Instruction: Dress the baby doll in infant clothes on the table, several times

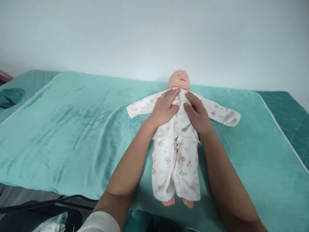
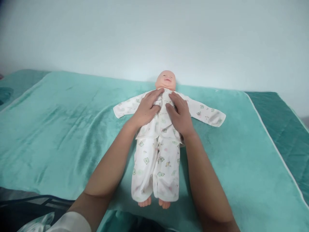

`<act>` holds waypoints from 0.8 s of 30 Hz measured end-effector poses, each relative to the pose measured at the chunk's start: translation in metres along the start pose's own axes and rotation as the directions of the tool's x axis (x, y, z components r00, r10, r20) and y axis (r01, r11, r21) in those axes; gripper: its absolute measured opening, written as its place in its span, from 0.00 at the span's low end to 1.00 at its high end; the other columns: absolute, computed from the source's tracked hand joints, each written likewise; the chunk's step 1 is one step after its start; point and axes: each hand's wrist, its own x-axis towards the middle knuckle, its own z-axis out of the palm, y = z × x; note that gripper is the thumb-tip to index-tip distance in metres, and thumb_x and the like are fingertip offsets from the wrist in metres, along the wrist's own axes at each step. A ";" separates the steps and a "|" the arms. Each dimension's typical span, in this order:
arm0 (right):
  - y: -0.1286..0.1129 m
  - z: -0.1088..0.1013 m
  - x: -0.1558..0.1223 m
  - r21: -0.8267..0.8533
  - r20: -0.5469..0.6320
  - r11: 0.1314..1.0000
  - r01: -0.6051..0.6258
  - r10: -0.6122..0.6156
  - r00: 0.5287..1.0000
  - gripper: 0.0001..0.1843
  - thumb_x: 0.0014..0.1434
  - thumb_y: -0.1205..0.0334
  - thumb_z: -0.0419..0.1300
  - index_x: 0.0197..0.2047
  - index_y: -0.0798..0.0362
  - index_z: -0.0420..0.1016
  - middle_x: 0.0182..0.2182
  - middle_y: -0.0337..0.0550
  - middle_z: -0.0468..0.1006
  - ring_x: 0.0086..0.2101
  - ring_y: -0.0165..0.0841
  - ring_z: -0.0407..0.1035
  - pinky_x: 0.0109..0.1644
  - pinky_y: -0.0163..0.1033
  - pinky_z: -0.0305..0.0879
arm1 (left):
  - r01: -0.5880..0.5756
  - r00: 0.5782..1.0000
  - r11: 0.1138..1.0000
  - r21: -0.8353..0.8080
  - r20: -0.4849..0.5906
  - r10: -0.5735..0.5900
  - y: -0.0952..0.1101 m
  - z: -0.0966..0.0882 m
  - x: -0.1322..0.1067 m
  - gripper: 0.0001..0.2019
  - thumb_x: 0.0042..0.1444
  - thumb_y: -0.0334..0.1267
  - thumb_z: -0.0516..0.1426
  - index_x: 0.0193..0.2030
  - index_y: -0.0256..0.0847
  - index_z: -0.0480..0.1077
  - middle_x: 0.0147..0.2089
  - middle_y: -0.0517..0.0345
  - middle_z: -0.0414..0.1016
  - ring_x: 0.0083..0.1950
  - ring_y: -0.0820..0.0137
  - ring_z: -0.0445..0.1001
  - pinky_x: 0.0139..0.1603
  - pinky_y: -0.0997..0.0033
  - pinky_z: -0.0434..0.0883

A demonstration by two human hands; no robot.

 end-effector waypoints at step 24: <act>0.005 -0.020 -0.109 0.111 0.042 0.994 -0.024 0.019 0.999 0.34 0.70 0.44 0.54 0.75 0.43 0.57 0.76 0.42 0.53 0.74 0.41 0.48 0.78 0.58 0.46 | 0.339 0.890 0.898 0.281 -0.404 -0.210 -0.048 -0.001 -0.103 0.26 0.58 0.31 0.54 0.65 0.39 0.68 0.73 0.44 0.63 0.76 0.53 0.58 0.77 0.46 0.57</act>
